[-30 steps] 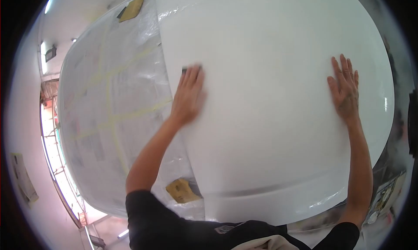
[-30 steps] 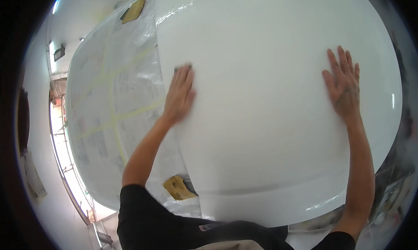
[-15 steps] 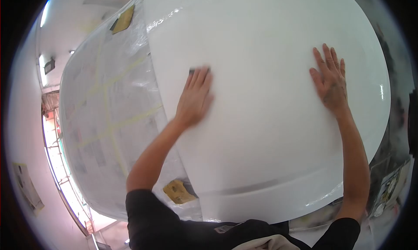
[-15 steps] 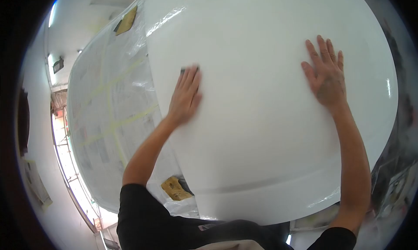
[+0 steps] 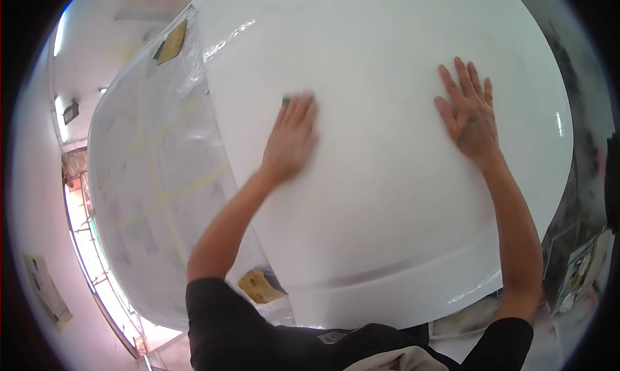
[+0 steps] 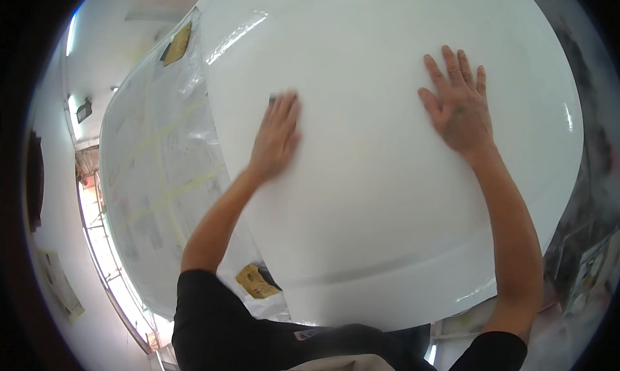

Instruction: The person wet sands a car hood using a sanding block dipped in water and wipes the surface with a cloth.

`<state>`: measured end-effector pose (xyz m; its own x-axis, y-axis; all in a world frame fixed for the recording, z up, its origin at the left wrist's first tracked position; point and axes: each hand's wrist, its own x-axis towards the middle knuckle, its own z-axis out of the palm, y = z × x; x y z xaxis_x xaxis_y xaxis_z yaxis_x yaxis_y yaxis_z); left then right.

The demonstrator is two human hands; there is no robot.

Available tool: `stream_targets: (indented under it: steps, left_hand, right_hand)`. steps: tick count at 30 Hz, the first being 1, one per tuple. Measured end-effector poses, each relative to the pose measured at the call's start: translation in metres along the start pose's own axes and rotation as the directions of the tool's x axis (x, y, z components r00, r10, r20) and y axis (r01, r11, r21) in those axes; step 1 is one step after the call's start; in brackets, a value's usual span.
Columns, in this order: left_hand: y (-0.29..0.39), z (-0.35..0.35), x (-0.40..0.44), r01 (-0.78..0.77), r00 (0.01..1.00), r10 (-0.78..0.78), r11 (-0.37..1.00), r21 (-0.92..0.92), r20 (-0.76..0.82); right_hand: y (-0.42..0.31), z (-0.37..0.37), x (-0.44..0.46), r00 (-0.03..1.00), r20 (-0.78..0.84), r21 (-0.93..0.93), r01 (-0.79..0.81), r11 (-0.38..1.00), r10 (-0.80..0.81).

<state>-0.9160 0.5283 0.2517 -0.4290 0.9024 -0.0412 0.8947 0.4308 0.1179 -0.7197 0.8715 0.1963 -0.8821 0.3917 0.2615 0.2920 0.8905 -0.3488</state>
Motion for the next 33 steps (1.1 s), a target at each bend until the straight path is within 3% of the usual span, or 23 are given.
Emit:
stream_targets:
  steps: [2, 4, 5, 6, 7, 10, 12, 14, 17, 18, 19, 20, 21, 23, 25, 27, 29, 30, 32, 33]
  left_hand:
    - [-0.028, 0.007, 0.004, -0.055, 0.996, 0.050, 0.996, 0.074, 0.074]
    - [-0.102, 0.027, 0.093, -0.182, 0.956, 0.230, 0.952, 0.247, -0.183]
    - [-0.114, 0.018, 0.151, -0.020, 0.966, 0.041, 0.996, 0.083, -0.254]
    - [-0.120, -0.002, 0.203, 0.034, 0.959, -0.048, 0.998, -0.054, -0.279]
    - [-0.159, 0.019, 0.249, 0.084, 0.898, -0.015, 0.987, 0.137, -0.440]
    - [-0.121, 0.011, 0.256, 0.221, 0.950, -0.189, 0.969, 0.106, -0.249]
    - [-0.075, 0.023, 0.175, -0.053, 0.953, 0.113, 0.976, 0.212, -0.283]
    - [-0.014, 0.021, 0.072, -0.169, 0.971, 0.191, 0.974, 0.153, -0.142]
    - [-0.009, 0.008, 0.058, -0.139, 0.986, 0.128, 0.984, 0.109, 0.107]
    - [-0.044, 0.021, 0.097, -0.223, 0.969, 0.235, 0.964, 0.145, -0.071]
    - [-0.066, 0.024, 0.149, -0.181, 0.969, 0.199, 0.975, 0.125, -0.148]
    - [-0.072, 0.011, 0.201, -0.027, 0.989, 0.027, 1.000, 0.001, -0.144]
    - [-0.079, 0.008, 0.249, -0.007, 0.963, 0.005, 1.000, -0.007, -0.270]
    - [-0.092, 0.033, 0.307, 0.203, 0.899, -0.115, 0.964, 0.169, -0.423]
    - [-0.056, 0.021, 0.284, 0.082, 0.972, -0.054, 0.990, 0.113, -0.231]
    - [0.001, 0.022, 0.198, -0.189, 0.932, 0.227, 0.970, 0.155, -0.283]
    - [0.046, 0.023, 0.101, -0.226, 0.972, 0.228, 0.973, 0.049, -0.057]
    - [0.074, 0.001, 0.081, -0.159, 0.986, 0.162, 0.986, -0.046, 0.048]
    - [0.017, 0.027, 0.124, -0.330, 0.944, 0.327, 0.937, 0.111, 0.044]
    - [-0.001, 0.031, 0.173, -0.235, 0.971, 0.237, 0.971, 0.043, -0.042]
  right_hand:
    - [-0.004, 0.003, 0.001, 1.000, 0.019, -0.011, -0.010, 1.000, 0.010]
    - [-0.003, 0.005, 0.002, 1.000, 0.017, -0.010, -0.005, 1.000, 0.005]
    - [-0.004, 0.005, 0.002, 1.000, 0.014, -0.006, -0.001, 1.000, 0.001]
    - [-0.004, 0.006, 0.001, 1.000, 0.012, -0.001, -0.001, 1.000, 0.001]
    - [-0.004, 0.008, 0.000, 1.000, 0.006, 0.003, -0.002, 1.000, 0.002]
    - [-0.001, 0.000, -0.004, 1.000, 0.003, 0.015, 0.010, 1.000, -0.010]
    - [-0.004, -0.001, 0.000, 1.000, -0.010, 0.030, 0.009, 1.000, -0.009]
    - [-0.005, -0.002, -0.001, 1.000, -0.001, 0.009, 0.001, 1.000, -0.001]
    - [-0.005, -0.001, 0.000, 1.000, -0.004, 0.021, -0.005, 1.000, 0.005]
    - [-0.003, 0.001, -0.002, 1.000, 0.007, 0.019, -0.011, 1.000, 0.011]
    - [-0.003, 0.002, -0.002, 1.000, 0.010, 0.019, -0.011, 1.000, 0.011]
    - [-0.004, 0.001, 0.000, 1.000, 0.008, 0.021, -0.005, 1.000, 0.005]
    - [-0.004, 0.002, 0.001, 1.000, 0.000, 0.022, -0.001, 1.000, 0.001]
    - [0.000, 0.001, -0.002, 1.000, -0.003, 0.020, 0.011, 1.000, -0.011]
    - [0.000, -0.003, -0.004, 1.000, -0.004, 0.021, 0.015, 1.000, -0.015]
    - [-0.002, -0.003, -0.005, 1.000, -0.001, 0.033, 0.009, 0.999, -0.009]
    - [-0.003, -0.003, -0.002, 1.000, 0.001, 0.016, -0.002, 1.000, 0.002]
    - [-0.002, -0.003, 0.001, 1.000, -0.009, 0.022, -0.005, 1.000, 0.005]
    - [-0.002, -0.001, -0.001, 1.000, -0.010, 0.029, -0.002, 1.000, 0.002]
    - [-0.002, 0.003, -0.004, 1.000, 0.014, 0.022, -0.007, 1.000, 0.006]
